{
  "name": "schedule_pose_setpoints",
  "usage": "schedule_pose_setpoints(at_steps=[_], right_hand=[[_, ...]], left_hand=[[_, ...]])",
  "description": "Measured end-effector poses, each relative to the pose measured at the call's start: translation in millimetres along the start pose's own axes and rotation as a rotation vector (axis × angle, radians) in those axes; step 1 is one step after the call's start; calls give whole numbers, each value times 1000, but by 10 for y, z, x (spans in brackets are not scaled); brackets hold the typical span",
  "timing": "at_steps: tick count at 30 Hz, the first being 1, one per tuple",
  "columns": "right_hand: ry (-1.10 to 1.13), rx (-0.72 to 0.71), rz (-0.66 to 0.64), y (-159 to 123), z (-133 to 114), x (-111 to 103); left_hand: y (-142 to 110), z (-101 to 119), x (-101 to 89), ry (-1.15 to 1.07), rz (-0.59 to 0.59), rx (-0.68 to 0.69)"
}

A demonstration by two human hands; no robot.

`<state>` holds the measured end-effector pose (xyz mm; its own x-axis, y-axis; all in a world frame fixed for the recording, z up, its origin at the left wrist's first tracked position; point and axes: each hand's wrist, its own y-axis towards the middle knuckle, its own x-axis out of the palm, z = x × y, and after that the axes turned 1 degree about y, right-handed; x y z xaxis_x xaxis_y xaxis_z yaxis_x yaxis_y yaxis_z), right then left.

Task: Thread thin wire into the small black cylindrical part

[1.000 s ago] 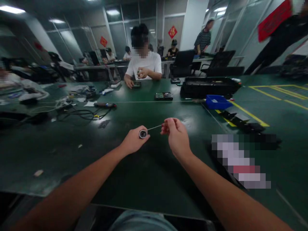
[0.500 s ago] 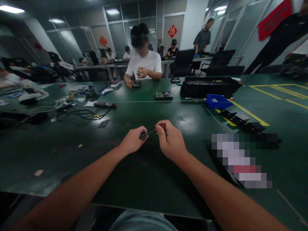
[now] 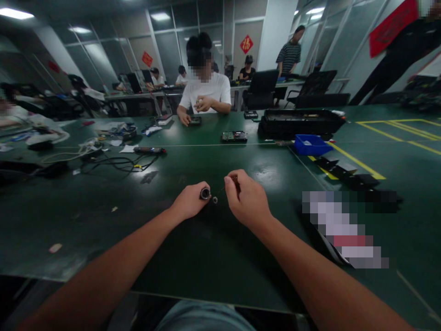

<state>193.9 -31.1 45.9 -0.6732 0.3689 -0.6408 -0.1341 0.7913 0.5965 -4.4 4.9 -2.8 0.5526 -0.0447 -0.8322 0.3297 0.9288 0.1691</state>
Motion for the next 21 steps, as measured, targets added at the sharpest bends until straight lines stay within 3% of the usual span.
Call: schedule_pose_setpoints(at_steps=[6,15,21], right_hand=[[-60,41,0,44,53,24],[-168,48,-537,-23,167,286],[-205,35,-662,-2,187,376]], left_hand=[[1,10,-3,-2,35,-29],[7,27,-5,12,48,-72],[8,10,12,-5,47,-66]])
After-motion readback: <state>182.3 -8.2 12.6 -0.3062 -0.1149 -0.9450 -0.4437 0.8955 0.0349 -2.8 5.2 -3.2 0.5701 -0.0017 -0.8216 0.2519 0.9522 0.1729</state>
